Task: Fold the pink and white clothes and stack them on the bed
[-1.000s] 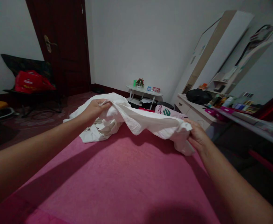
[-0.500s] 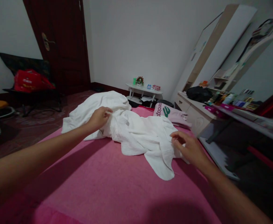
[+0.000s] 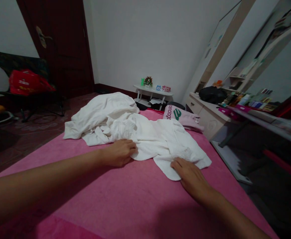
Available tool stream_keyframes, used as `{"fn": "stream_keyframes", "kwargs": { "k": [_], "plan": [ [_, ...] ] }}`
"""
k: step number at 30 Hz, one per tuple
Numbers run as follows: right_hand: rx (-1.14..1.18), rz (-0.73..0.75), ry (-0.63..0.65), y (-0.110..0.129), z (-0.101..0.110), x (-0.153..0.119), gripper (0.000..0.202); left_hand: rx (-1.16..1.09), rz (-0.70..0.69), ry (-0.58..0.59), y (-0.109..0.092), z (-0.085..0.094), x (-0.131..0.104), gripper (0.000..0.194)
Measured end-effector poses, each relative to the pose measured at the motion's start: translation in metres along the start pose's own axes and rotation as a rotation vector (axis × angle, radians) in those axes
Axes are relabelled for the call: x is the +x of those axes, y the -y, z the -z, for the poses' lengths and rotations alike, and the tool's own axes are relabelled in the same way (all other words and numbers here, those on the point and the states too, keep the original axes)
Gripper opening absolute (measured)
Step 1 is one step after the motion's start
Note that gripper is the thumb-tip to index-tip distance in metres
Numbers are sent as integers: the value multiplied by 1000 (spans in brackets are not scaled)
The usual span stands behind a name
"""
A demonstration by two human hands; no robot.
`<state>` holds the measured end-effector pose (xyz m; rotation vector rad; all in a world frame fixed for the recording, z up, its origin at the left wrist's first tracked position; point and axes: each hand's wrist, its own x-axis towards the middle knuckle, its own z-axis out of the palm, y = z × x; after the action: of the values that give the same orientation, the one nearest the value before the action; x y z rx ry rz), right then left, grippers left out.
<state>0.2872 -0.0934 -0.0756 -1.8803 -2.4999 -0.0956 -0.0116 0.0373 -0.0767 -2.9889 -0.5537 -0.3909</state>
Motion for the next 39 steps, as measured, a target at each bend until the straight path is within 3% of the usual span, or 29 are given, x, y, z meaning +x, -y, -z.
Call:
{"fn": "stream_keyframes", "kwargs": {
  "k": [2, 5, 9, 11, 15, 17, 19, 21, 23, 26, 28, 30, 34, 39],
  "plan": [
    [-20, -32, -4, 7, 4, 3, 30, 28, 19, 45, -1, -1, 6, 11],
    [43, 4, 20, 33, 18, 5, 24, -46, 76, 40, -12, 14, 17, 15],
    [88, 79, 148, 78, 30, 1, 19, -233, 161, 0, -43, 45, 26, 24],
    [124, 117, 202, 94, 29, -5, 21, -327, 148, 38, -60, 50, 25, 26],
    [303, 163, 247, 99, 39, -16, 20, -502, 47, 185, -87, 29, 12, 11],
    [377, 106, 278, 90, 50, -15, 12, -559, 34, 218, -95, 16, 6, 7],
    [361, -10, 230, 78, 56, -7, 18, -609, 49, 230, -98, 10, 2, 10],
    [268, -131, 98, 64, 52, 5, 16, -641, 82, 241, -95, 14, 3, 13],
    [155, -225, -8, 51, 39, 18, 14, -568, 146, 179, -83, 24, 5, 17],
    [54, -375, -33, 35, 14, 35, 30, -180, 293, -42, -53, 40, 6, 26],
    [46, -448, -25, 27, 3, 43, 36, 96, 405, -100, -31, 42, 2, 42],
    [37, -474, -17, 22, -4, 48, 31, 233, 501, -52, -15, 39, -5, 56],
    [51, -443, -15, 12, -2, 49, 14, 219, 568, 101, -3, 29, -20, 46],
    [299, -391, -93, -15, 19, 25, 6, 66, 520, 62, -2, 49, -31, 41]
  ]
}}
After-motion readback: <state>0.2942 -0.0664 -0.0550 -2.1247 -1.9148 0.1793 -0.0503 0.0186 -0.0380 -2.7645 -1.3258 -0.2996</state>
